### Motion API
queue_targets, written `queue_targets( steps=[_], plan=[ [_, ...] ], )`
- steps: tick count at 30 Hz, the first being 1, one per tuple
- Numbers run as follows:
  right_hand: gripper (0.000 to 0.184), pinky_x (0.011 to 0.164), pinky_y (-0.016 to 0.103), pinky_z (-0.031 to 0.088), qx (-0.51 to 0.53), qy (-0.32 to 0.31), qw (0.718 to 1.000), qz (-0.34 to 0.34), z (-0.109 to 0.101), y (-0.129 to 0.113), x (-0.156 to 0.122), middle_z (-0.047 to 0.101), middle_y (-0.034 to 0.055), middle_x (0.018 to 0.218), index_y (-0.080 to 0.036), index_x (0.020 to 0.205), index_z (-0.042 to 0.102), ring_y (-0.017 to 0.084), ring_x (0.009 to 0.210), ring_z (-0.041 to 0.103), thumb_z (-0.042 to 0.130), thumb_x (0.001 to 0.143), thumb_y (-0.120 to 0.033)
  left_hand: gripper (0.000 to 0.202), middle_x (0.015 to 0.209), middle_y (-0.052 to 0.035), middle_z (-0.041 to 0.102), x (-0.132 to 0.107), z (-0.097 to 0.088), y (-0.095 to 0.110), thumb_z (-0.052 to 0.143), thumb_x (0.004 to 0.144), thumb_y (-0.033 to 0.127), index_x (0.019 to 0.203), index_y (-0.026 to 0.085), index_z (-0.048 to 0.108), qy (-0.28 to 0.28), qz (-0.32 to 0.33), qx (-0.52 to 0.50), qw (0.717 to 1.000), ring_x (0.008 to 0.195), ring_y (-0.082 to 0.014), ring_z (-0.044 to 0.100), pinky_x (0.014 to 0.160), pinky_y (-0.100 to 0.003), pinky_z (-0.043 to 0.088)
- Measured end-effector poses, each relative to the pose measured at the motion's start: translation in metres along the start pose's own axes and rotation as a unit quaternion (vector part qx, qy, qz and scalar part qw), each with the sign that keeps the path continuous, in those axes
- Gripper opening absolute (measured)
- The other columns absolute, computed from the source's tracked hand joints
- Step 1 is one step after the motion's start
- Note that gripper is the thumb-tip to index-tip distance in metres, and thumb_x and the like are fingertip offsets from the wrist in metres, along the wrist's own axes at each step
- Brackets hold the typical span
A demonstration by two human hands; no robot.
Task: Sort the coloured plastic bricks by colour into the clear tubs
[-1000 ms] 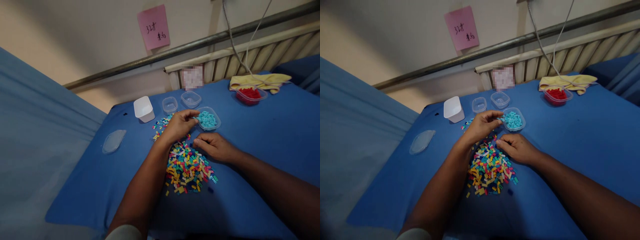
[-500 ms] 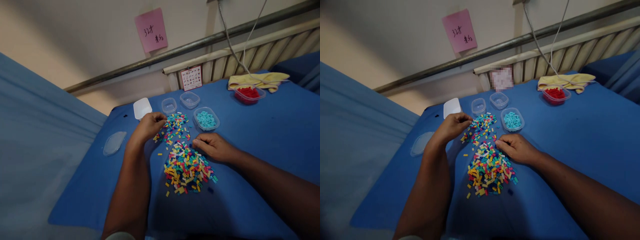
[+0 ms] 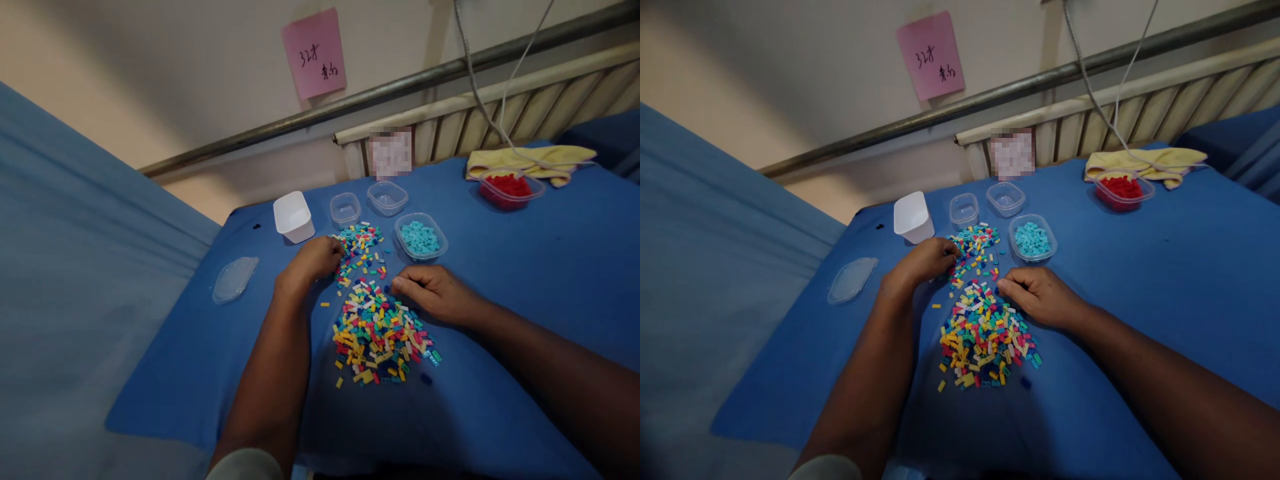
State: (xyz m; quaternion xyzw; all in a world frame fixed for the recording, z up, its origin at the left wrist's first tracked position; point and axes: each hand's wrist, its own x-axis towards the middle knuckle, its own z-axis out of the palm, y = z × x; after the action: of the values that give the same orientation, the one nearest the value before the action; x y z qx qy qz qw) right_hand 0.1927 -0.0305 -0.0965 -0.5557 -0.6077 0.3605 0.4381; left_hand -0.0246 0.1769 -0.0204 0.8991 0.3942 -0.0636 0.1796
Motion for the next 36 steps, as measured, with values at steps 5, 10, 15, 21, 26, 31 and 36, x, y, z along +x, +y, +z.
queue_targets(
  steps=[5, 10, 15, 21, 26, 31, 36],
  plan=[
    [0.045, 0.066, 0.032, 0.047, -0.012, -0.012, 1.0, -0.004, -0.001, -0.002, 0.0, 0.074, 0.0028, 0.077, -0.022, 0.092, 0.082, 0.019, 0.068, 0.062, 0.057, 0.109, -0.056, 0.03, 0.096, -0.0065, 0.081, -0.002, -0.002, -0.004, 0.059, 0.09, 0.013, 0.107, 0.02, 0.083, 0.017, -0.033, -0.002, 0.999, 0.077, -0.0209, 0.067, 0.071, -0.033, 0.043],
    [0.049, 0.065, 0.032, 0.045, -0.026, -0.019, 0.999, -0.007, 0.0, -0.002, 0.0, 0.071, 0.0021, 0.076, -0.021, 0.094, 0.081, 0.018, 0.068, 0.06, 0.053, 0.112, -0.057, 0.021, 0.089, -0.0054, 0.078, -0.001, -0.002, -0.003, 0.062, 0.09, 0.017, 0.092, 0.021, 0.082, 0.008, 0.018, 0.018, 1.0, 0.076, -0.0206, 0.065, 0.07, -0.033, 0.041],
    [0.05, 0.065, 0.032, 0.044, -0.03, -0.021, 0.999, -0.008, 0.0, 0.001, -0.001, 0.073, 0.0023, 0.078, -0.02, 0.095, 0.081, 0.017, 0.068, 0.06, 0.052, 0.112, -0.057, 0.016, 0.088, -0.0066, 0.074, 0.002, 0.004, 0.007, 0.061, 0.092, 0.022, 0.084, 0.02, 0.075, 0.014, 0.024, 0.072, 0.997, 0.073, -0.0204, 0.059, 0.065, -0.034, 0.034],
    [0.051, 0.063, 0.032, 0.043, -0.03, -0.019, 0.999, -0.005, 0.0, 0.001, -0.001, 0.069, 0.0011, 0.074, -0.02, 0.094, 0.08, 0.017, 0.067, 0.057, 0.052, 0.113, -0.058, 0.014, 0.091, -0.0061, 0.075, 0.0, 0.004, 0.007, 0.063, 0.095, 0.023, 0.089, 0.02, 0.075, 0.0, 0.025, 0.074, 0.997, 0.076, -0.0203, 0.06, 0.067, -0.033, 0.034],
    [0.05, 0.064, 0.032, 0.043, -0.029, -0.019, 0.999, -0.012, 0.001, 0.003, 0.0, 0.069, 0.0012, 0.074, -0.02, 0.093, 0.08, 0.017, 0.068, 0.058, 0.053, 0.112, -0.057, 0.019, 0.09, -0.0069, 0.074, 0.0, 0.003, -0.002, 0.058, 0.1, 0.026, 0.088, 0.019, 0.072, 0.004, -0.006, 0.072, 0.997, 0.074, -0.0207, 0.059, 0.067, -0.034, 0.036],
    [0.049, 0.062, 0.032, 0.042, -0.018, -0.014, 1.0, -0.009, 0.001, 0.003, 0.0, 0.068, 0.0021, 0.072, -0.021, 0.092, 0.079, 0.018, 0.066, 0.056, 0.054, 0.11, -0.059, 0.019, 0.099, -0.0089, 0.076, 0.004, 0.008, 0.0, 0.055, 0.103, 0.025, 0.098, 0.018, 0.072, 0.067, 0.035, 0.046, 0.996, 0.084, -0.0222, 0.065, 0.073, -0.034, 0.042],
    [0.048, 0.062, 0.032, 0.042, -0.006, -0.011, 1.0, -0.007, 0.001, 0.001, 0.0, 0.068, 0.0025, 0.072, -0.02, 0.09, 0.079, 0.018, 0.066, 0.055, 0.056, 0.109, -0.058, 0.02, 0.112, -0.0122, 0.076, 0.005, 0.014, 0.011, 0.054, 0.101, 0.02, 0.102, 0.018, 0.074, 0.068, 0.055, 0.094, 0.992, 0.095, -0.0257, 0.069, 0.081, -0.035, 0.047]
  ],
)
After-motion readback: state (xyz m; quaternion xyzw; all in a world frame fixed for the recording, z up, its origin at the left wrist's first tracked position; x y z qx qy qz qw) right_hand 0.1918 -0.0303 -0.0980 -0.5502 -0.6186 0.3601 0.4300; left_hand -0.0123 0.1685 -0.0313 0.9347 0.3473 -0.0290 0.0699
